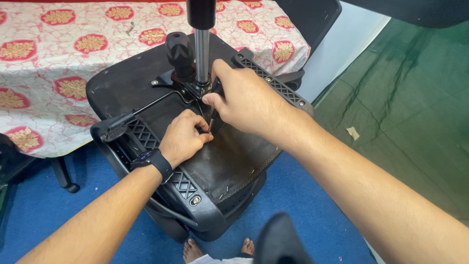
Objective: The person uses a screwdriver to remove screws from the underside of an office chair. They systematically loosen and remove multiple screws from the central mounting plate, detaching the gas lift mechanism from the seat base.
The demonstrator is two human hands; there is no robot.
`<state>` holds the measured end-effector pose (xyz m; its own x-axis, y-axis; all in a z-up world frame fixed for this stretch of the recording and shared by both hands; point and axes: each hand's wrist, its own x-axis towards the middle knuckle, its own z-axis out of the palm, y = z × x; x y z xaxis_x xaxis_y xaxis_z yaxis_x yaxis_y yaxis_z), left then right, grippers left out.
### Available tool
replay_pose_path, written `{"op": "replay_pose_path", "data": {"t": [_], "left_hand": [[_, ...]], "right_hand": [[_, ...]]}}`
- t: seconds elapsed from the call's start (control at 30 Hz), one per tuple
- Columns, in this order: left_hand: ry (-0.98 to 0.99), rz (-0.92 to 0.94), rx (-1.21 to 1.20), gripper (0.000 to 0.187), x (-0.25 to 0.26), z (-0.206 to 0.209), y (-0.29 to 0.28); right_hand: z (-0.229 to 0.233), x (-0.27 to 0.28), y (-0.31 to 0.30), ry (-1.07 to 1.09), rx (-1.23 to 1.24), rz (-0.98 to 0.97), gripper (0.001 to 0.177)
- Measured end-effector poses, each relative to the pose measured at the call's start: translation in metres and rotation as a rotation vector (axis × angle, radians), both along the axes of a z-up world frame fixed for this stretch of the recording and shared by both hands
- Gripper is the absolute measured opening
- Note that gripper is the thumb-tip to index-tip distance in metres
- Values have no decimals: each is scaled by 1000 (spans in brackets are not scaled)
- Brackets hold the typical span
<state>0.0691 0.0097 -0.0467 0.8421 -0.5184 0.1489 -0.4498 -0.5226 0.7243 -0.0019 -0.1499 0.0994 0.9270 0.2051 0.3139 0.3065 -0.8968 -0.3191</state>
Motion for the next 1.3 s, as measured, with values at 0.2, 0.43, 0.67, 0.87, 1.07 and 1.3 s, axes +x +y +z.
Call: {"op": "replay_pose_path", "data": {"t": [0.2,0.43,0.67,0.87,1.07,1.3], "left_hand": [[7,-5,20,22,0,0,0],[29,28,56,21,-3,5,-1],[7,41,89,20,-8,10,-4],[-35,64,116,22,-14,10,-5],[-150,63,175,25,-22,8,-9],[-189,96,170,24,-24,5,-9]], "right_hand": [[-1,5,0,24,68,139,29],[10,14,-1,118,-20,238,35],[17,12,1,231,-196,-87,43],[10,21,-17,4,-62,338,30],[11,33,-31,114,28,446,30],[6,27,-27,179,-189,-35,48]]}}
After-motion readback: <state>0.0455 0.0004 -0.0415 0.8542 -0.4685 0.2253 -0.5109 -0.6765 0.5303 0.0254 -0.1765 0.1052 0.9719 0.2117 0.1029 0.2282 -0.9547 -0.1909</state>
